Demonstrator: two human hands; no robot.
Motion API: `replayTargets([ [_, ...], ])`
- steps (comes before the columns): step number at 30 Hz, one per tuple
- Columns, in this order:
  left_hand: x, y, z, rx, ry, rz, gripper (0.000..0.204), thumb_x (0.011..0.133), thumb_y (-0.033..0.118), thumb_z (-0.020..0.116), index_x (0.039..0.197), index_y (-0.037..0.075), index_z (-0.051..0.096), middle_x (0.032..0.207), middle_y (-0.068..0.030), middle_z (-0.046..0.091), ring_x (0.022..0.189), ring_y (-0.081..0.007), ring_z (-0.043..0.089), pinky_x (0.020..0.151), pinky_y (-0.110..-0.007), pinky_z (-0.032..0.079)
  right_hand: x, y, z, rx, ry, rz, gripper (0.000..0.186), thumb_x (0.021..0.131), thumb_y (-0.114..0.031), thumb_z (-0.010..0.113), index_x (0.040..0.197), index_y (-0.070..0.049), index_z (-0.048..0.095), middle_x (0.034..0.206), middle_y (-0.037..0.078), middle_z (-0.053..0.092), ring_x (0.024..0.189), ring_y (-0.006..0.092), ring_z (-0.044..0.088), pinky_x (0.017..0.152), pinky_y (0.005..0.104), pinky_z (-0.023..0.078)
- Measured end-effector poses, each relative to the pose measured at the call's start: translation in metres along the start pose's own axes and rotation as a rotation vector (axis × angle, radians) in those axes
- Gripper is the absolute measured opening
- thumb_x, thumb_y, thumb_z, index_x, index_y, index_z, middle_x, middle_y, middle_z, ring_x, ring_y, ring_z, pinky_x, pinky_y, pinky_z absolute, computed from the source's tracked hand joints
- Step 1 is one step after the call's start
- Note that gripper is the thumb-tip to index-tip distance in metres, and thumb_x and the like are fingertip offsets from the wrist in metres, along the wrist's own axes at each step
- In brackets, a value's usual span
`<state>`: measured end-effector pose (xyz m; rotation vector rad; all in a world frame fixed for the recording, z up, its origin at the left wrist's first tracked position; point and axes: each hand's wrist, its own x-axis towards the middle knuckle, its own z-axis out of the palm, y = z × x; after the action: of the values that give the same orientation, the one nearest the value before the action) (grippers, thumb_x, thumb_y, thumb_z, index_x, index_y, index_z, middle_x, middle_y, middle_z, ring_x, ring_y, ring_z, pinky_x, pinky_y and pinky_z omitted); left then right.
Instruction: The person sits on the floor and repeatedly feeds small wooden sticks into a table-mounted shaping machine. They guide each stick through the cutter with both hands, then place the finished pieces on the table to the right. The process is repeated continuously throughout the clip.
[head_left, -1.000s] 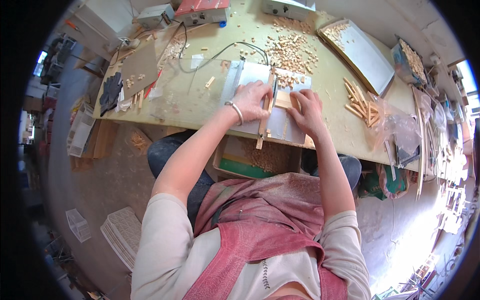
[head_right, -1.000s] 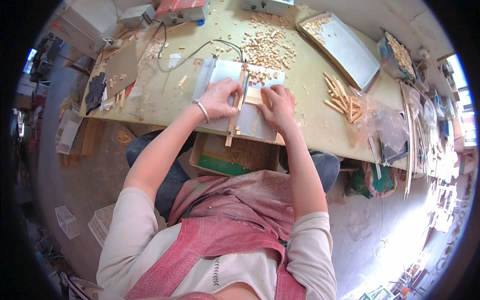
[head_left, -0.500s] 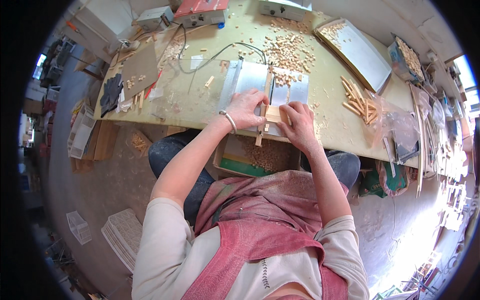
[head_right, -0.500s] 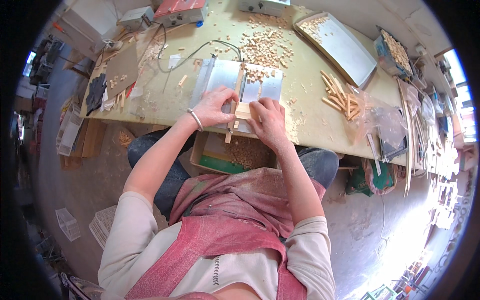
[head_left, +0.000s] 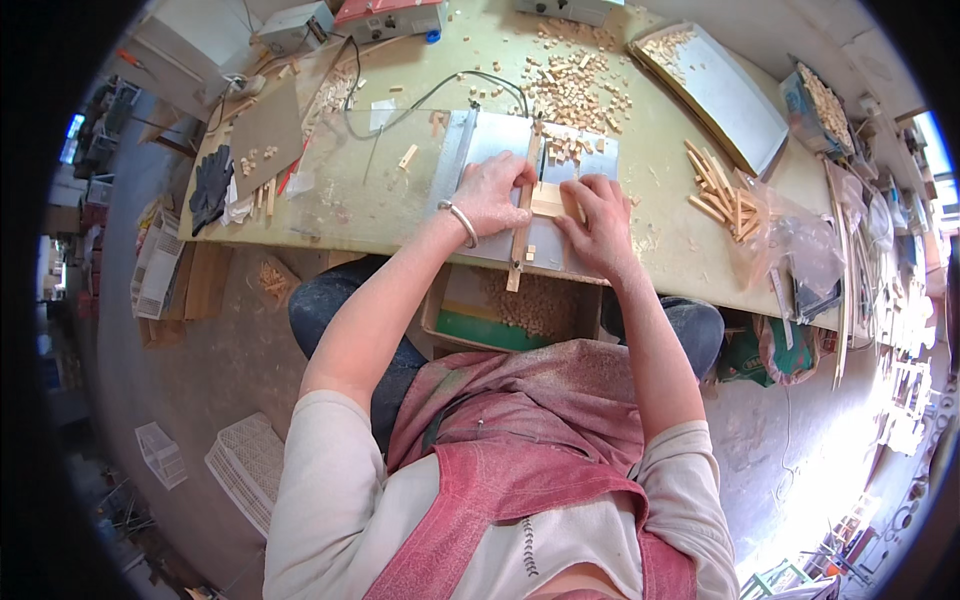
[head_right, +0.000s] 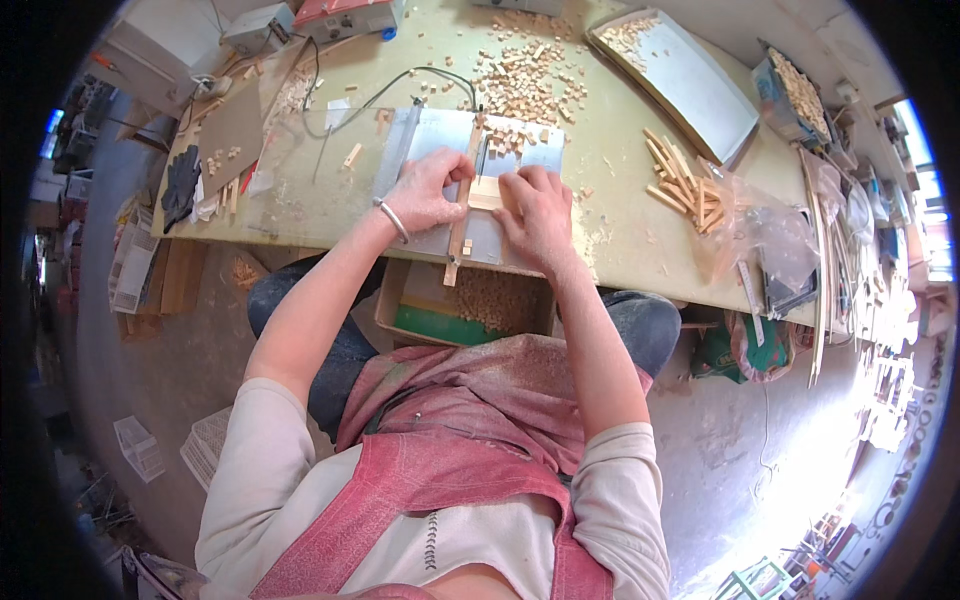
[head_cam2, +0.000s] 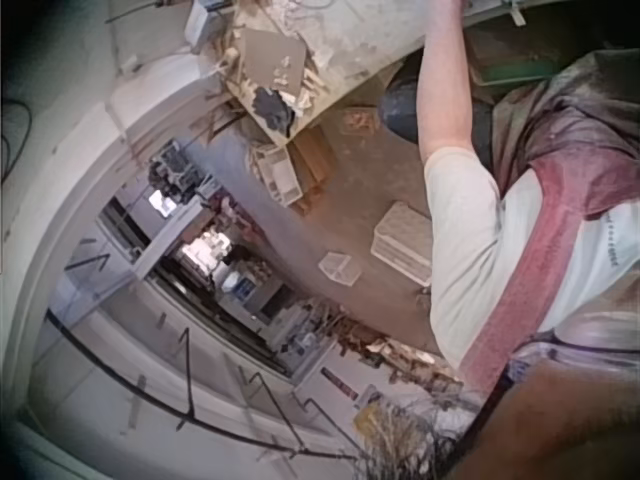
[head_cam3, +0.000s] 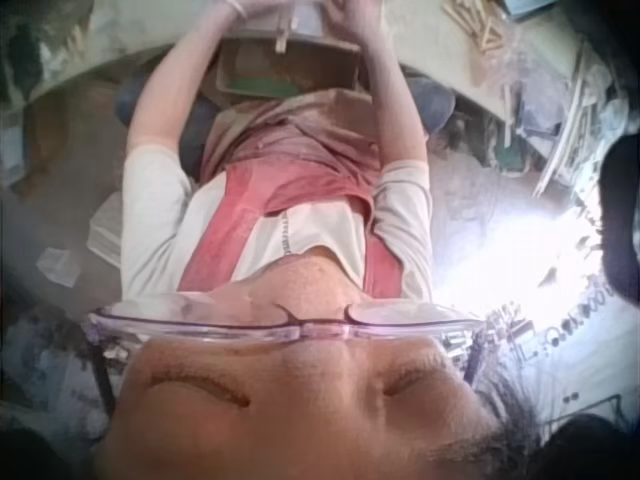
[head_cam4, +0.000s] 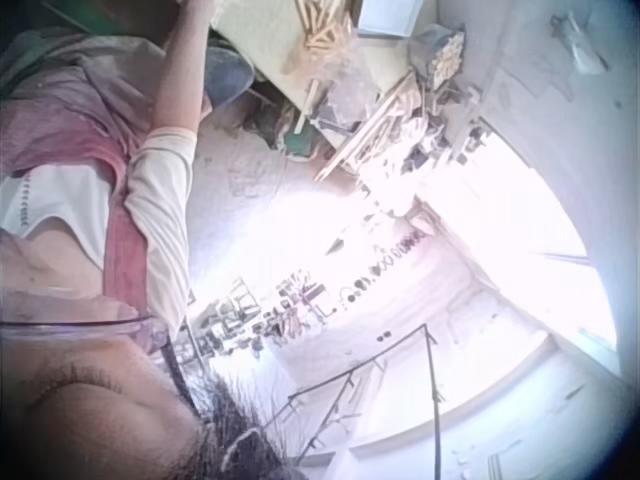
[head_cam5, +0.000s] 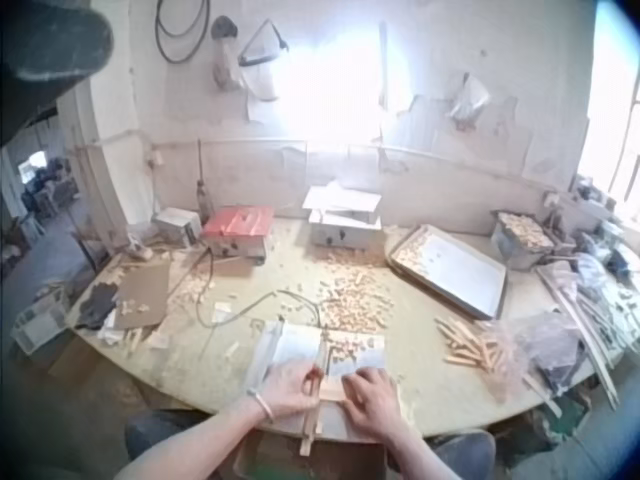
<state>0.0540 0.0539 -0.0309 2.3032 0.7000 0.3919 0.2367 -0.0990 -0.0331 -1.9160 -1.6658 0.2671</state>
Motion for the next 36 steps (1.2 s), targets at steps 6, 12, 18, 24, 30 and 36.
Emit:
replayTargets([
  [6, 0.017, -0.009, 0.001, 0.011, 0.009, -0.021, 0.046, 0.070, 0.024, 0.080, 0.110, 0.006, 0.067, 0.104, -0.0090, 0.067, 0.098, -0.0240, 0.067, 0.091, -0.037, 0.055, 0.015, 0.009, 0.001, -0.005, 0.004, 0.007, 0.046, 0.086, -0.021, 0.080, 0.130, -0.012, 0.070, 0.130, 0.012, 0.061, 0.128, 0.0338, 0.054, 0.109, 0.0489, 0.039],
  [12, 0.029, -0.009, -0.004, 0.037, -0.016, -0.035, 0.045, 0.070, 0.026, 0.080, 0.110, 0.008, 0.068, 0.104, -0.0086, 0.066, 0.098, -0.0228, 0.066, 0.089, -0.036, 0.055, 0.027, 0.017, 0.004, -0.030, 0.032, 0.011, 0.048, 0.085, -0.023, 0.082, 0.130, -0.013, 0.070, 0.129, 0.010, 0.062, 0.126, 0.0319, 0.055, 0.107, 0.0476, 0.040],
  [18, 0.026, -0.006, -0.007, 0.128, -0.039, 0.013, 0.046, 0.070, 0.028, 0.081, 0.109, 0.010, 0.066, 0.106, -0.0091, 0.065, 0.102, -0.0275, 0.067, 0.094, -0.040, 0.052, 0.029, 0.020, 0.001, -0.036, 0.042, 0.009, 0.047, 0.084, -0.024, 0.081, 0.129, -0.012, 0.071, 0.128, 0.010, 0.062, 0.125, 0.0324, 0.055, 0.106, 0.0475, 0.041],
  [24, -0.027, 0.025, -0.023, 0.185, -0.250, 0.051, 0.042, 0.077, 0.039, 0.080, 0.108, 0.015, 0.067, 0.111, -0.0075, 0.062, 0.112, -0.0274, 0.060, 0.101, -0.041, 0.045, -0.017, 0.008, -0.004, -0.033, 0.052, -0.026, 0.047, 0.084, -0.022, 0.081, 0.127, -0.011, 0.070, 0.126, 0.011, 0.062, 0.123, 0.0336, 0.056, 0.106, 0.0478, 0.041],
  [30, -0.034, 0.019, -0.015, -0.088, -0.120, -0.064, 0.035, 0.083, 0.029, 0.078, 0.108, 0.009, 0.066, 0.107, -0.0098, 0.062, 0.101, -0.0250, 0.063, 0.095, -0.038, 0.050, -0.032, -0.015, 0.003, 0.036, 0.037, -0.091, 0.046, 0.083, -0.018, 0.082, 0.127, -0.011, 0.070, 0.123, 0.012, 0.062, 0.120, 0.0344, 0.056, 0.107, 0.0472, 0.042],
  [36, -0.026, 0.013, -0.007, 0.080, -0.099, 0.035, 0.043, 0.076, 0.025, 0.080, 0.112, 0.009, 0.065, 0.106, -0.0105, 0.064, 0.100, -0.0259, 0.066, 0.095, -0.040, 0.052, -0.026, -0.018, 0.002, 0.033, 0.027, -0.095, 0.047, 0.083, -0.018, 0.082, 0.127, -0.011, 0.069, 0.123, 0.011, 0.061, 0.120, 0.0337, 0.056, 0.105, 0.0470, 0.041],
])
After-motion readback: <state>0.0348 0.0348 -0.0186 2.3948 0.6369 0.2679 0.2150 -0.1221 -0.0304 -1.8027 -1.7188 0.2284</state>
